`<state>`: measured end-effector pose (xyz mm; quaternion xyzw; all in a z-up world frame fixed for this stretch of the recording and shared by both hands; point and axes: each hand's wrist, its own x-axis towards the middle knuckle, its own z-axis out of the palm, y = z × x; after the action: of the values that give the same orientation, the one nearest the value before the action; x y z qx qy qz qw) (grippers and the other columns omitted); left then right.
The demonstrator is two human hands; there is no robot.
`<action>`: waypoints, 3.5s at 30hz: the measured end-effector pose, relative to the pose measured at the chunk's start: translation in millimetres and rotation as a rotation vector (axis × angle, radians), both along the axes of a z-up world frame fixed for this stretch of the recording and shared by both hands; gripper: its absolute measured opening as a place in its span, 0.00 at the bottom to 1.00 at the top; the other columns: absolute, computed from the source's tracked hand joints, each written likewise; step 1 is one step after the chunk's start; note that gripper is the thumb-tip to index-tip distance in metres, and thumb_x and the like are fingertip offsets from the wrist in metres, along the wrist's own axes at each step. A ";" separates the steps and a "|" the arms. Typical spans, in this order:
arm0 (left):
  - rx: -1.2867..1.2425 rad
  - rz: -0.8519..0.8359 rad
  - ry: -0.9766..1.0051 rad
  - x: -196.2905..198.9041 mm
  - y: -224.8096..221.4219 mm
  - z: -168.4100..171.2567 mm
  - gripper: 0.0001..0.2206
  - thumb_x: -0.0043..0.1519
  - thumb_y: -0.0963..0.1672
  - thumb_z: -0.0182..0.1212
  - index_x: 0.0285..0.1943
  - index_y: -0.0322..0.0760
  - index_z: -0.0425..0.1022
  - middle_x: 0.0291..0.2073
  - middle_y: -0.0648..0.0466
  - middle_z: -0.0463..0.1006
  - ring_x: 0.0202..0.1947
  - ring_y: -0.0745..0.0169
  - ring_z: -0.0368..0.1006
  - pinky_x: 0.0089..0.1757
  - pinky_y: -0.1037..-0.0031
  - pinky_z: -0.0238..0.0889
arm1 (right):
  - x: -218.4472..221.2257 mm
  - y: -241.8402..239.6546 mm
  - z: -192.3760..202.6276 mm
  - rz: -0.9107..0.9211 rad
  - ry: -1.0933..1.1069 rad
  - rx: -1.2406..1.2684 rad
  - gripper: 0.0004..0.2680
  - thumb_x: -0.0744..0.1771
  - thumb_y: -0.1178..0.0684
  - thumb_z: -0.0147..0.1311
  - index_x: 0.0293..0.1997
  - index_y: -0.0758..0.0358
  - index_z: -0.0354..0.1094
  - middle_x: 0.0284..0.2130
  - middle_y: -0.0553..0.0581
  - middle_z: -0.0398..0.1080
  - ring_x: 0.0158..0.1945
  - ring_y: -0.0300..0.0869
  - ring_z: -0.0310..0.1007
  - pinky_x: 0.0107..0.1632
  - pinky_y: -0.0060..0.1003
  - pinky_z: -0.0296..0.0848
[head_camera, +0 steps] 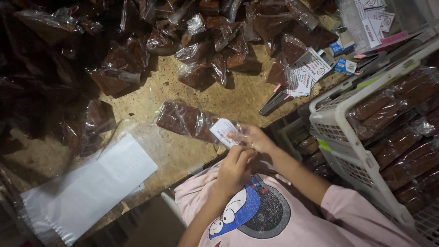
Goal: Packaging small, individually wrapped triangular food items into larger plastic bags, including inserting a label and stapling the bag closed.
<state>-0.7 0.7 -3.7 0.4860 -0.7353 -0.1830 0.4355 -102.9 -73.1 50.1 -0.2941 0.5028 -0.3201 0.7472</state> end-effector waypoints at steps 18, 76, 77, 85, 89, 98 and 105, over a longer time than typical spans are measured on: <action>-0.012 0.282 0.213 30.4 -9.1 15.1 0.05 0.59 0.37 0.61 0.37 0.42 0.77 0.25 0.56 0.74 0.25 0.54 0.70 0.32 0.71 0.65 | -9.2 -4.0 -44.8 0.184 0.216 -0.166 0.09 0.62 0.52 0.69 0.31 0.66 0.74 0.22 0.52 0.75 0.23 0.33 0.71 0.27 0.25 0.70; 0.410 0.643 -0.119 149.5 -67.6 36.0 0.30 0.64 0.60 0.51 0.75 0.57 0.58 0.78 0.58 0.39 0.78 0.47 0.26 0.68 0.39 0.31 | 116.7 -164.7 24.3 1.041 1.103 -0.956 0.24 0.65 0.47 0.57 0.69 0.56 0.55 0.69 0.71 0.46 0.73 0.62 0.39 0.71 0.64 0.39; 0.418 0.656 -0.111 151.0 -69.9 30.6 0.31 0.62 0.60 0.56 0.74 0.59 0.60 0.78 0.57 0.40 0.77 0.45 0.26 0.67 0.39 0.33 | 111.5 -158.3 8.7 0.879 1.116 -1.019 0.30 0.62 0.50 0.64 0.70 0.63 0.51 0.62 0.74 0.52 0.66 0.67 0.47 0.62 0.66 0.52; 0.327 0.630 -0.205 160.9 -68.7 30.1 0.30 0.59 0.60 0.62 0.71 0.58 0.65 0.77 0.54 0.47 0.76 0.37 0.35 0.66 0.41 0.38 | 39.7 -84.5 -35.2 0.491 0.788 -1.157 0.27 0.67 0.52 0.58 0.71 0.69 0.45 0.58 0.78 0.61 0.64 0.67 0.59 0.68 0.60 0.45; 0.156 0.689 -0.377 117.8 -40.9 10.9 0.41 0.49 0.61 0.68 0.70 0.48 0.62 0.69 0.40 0.54 0.67 0.31 0.48 0.60 0.40 0.45 | -1.4 -64.2 -55.5 0.510 0.972 -0.997 0.27 0.67 0.52 0.56 0.72 0.64 0.41 0.59 0.70 0.56 0.61 0.63 0.54 0.64 0.62 0.44; 0.108 0.573 -0.227 74.9 18.4 -36.1 0.07 0.63 0.44 0.61 0.49 0.49 0.75 0.36 0.64 0.73 0.33 0.67 0.75 0.38 0.76 0.70 | 8.6 -13.0 7.8 0.743 0.291 -0.556 0.21 0.57 0.62 0.50 0.56 0.68 0.72 0.47 0.69 0.76 0.51 0.57 0.74 0.57 0.53 0.68; 0.049 0.485 0.029 64.2 4.2 -10.0 0.04 0.62 0.39 0.62 0.43 0.39 0.74 0.29 0.57 0.73 0.30 0.61 0.74 0.35 0.73 0.70 | 41.5 -22.2 -21.8 -0.020 0.034 0.108 0.14 0.63 0.57 0.61 0.54 0.70 0.73 0.38 0.62 0.78 0.33 0.43 0.79 0.28 0.32 0.77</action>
<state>63.5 5.0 -13.7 0.6564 -0.5860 -0.0978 0.4650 -61.4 -95.4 28.2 -0.2538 0.5350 -0.2946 0.7501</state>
